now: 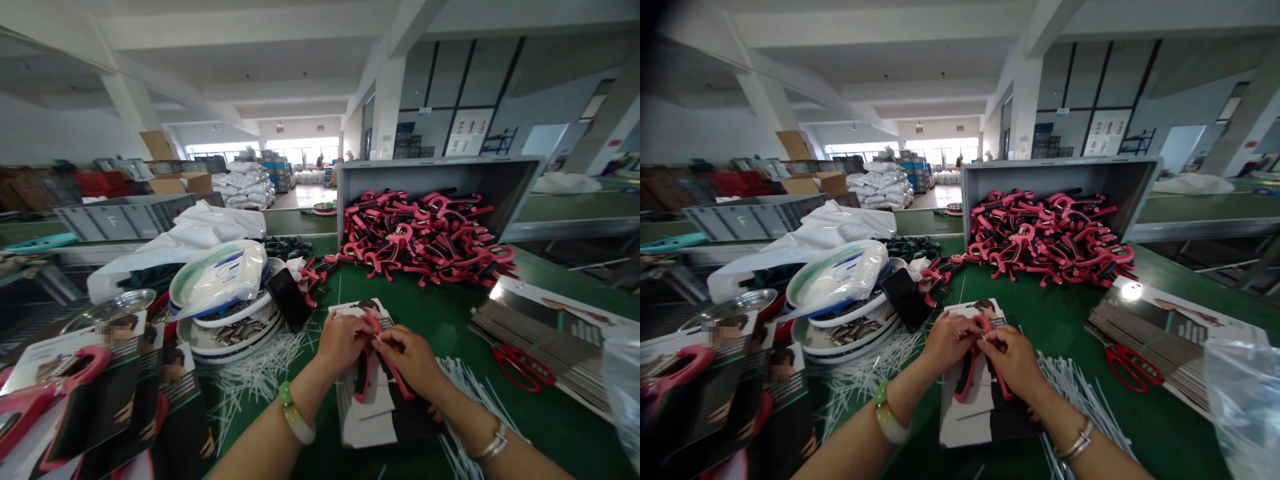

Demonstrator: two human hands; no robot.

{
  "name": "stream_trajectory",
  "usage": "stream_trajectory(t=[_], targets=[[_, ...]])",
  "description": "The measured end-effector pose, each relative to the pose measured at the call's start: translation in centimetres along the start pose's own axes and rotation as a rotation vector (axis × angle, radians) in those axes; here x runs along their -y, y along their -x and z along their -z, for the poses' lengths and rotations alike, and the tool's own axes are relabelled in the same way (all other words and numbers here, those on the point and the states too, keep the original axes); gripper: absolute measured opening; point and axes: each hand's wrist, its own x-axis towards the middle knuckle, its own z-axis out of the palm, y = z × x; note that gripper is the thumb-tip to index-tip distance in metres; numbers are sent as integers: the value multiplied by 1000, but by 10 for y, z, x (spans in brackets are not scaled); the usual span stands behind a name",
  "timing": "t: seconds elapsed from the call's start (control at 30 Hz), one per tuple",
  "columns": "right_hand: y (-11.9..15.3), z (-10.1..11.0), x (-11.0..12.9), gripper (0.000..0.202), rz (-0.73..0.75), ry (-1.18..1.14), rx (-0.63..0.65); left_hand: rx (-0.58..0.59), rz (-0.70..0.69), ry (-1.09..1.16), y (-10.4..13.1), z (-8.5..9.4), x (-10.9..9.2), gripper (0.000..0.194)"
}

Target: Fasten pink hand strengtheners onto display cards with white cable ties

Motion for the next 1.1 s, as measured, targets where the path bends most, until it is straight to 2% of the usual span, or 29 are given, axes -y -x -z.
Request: stream_trajectory(t=[0.1,0.47,1.1], targets=[[2,-4,2,28,-39,-43,-24,-20,-7,-7,4,-2,1,15],[9,-6,-2,25,1,-191,-81,-31,20,-24,5,-2,2,11],[10,-8,-5,23,1,-219,-57,-8,-96,-156,10,1,-4,18]])
